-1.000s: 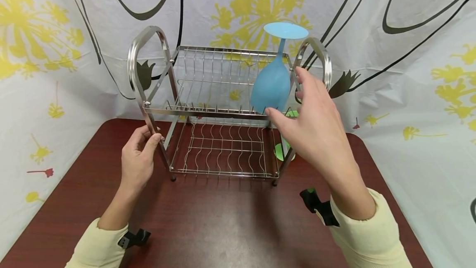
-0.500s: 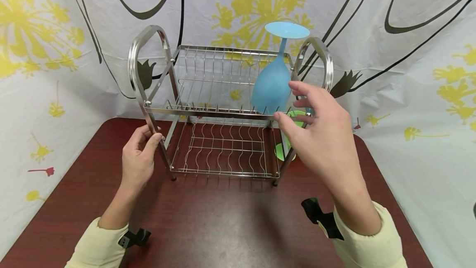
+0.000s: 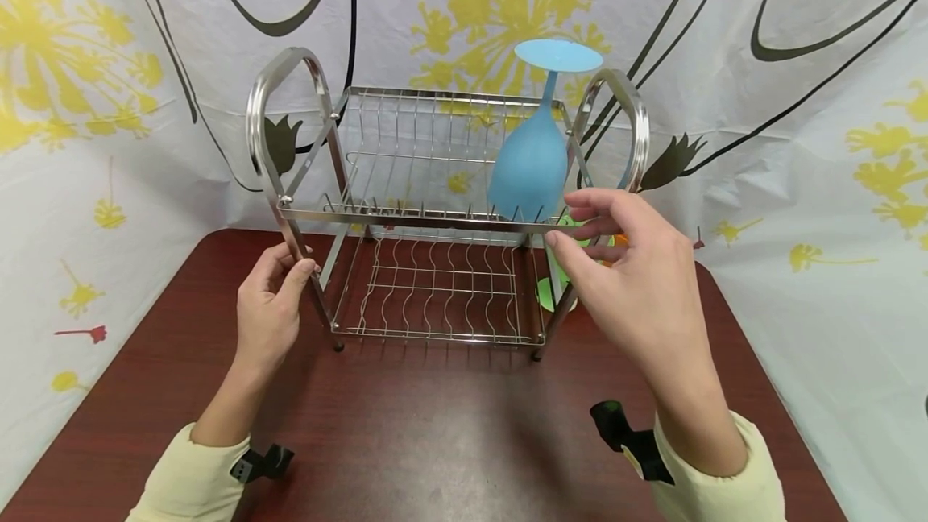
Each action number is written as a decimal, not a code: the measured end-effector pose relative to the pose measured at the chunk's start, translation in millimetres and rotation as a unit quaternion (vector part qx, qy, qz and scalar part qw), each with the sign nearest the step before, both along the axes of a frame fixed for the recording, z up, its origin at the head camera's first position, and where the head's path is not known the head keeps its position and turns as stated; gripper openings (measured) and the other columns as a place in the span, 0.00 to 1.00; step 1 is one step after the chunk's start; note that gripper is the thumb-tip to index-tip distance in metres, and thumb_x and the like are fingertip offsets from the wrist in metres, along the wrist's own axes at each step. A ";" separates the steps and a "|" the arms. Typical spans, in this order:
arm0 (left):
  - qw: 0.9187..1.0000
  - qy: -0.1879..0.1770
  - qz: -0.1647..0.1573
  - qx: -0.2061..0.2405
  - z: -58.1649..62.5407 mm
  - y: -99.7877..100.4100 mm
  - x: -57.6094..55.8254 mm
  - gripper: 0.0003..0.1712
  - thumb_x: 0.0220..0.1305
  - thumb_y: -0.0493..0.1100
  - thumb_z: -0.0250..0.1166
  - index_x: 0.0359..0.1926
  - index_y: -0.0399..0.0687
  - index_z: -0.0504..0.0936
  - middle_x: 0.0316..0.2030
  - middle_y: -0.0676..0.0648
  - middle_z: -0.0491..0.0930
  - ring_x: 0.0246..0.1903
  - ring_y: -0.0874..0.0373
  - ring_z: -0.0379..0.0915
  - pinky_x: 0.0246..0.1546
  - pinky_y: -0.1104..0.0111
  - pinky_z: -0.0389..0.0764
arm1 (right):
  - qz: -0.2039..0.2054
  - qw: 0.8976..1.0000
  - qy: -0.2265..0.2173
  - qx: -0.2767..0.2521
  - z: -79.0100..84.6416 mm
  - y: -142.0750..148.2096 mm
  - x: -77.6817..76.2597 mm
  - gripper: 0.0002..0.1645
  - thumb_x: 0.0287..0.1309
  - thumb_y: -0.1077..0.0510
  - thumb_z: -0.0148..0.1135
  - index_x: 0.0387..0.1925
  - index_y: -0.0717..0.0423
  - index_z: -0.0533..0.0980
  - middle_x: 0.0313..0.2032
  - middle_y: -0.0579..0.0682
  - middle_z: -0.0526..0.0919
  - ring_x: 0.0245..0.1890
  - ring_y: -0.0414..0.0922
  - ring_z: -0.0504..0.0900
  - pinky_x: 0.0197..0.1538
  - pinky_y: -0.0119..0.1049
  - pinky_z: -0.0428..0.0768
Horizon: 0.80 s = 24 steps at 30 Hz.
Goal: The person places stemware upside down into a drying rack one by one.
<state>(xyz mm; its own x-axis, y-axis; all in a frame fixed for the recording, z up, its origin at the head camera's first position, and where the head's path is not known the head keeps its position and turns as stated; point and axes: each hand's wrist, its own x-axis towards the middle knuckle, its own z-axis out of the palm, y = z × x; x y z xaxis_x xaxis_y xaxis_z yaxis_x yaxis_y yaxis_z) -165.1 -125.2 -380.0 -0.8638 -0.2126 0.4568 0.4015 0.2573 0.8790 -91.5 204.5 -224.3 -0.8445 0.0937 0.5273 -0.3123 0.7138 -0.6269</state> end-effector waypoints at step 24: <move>1.000 0.008 0.005 -0.007 -1.2 -0.5 -0.8 0.14 0.68 0.43 0.63 0.49 0.37 0.80 0.35 0.45 0.79 0.34 0.60 0.73 0.36 0.74 0.72 | 0.009 0.995 -0.092 0.030 -33.4 16.5 -4.4 0.15 0.58 0.54 0.68 0.47 0.52 0.80 0.36 0.48 0.83 0.29 0.30 0.80 0.32 0.19 0.75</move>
<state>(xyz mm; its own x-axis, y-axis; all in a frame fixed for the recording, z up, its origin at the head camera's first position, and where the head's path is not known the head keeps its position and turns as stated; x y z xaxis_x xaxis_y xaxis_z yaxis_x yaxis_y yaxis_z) -165.9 -125.7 -381.2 -0.8545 -0.2147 0.4729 0.4121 0.2738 0.8690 -95.9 221.0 -257.7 -0.9282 0.0514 0.3684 -0.2090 0.7474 -0.6307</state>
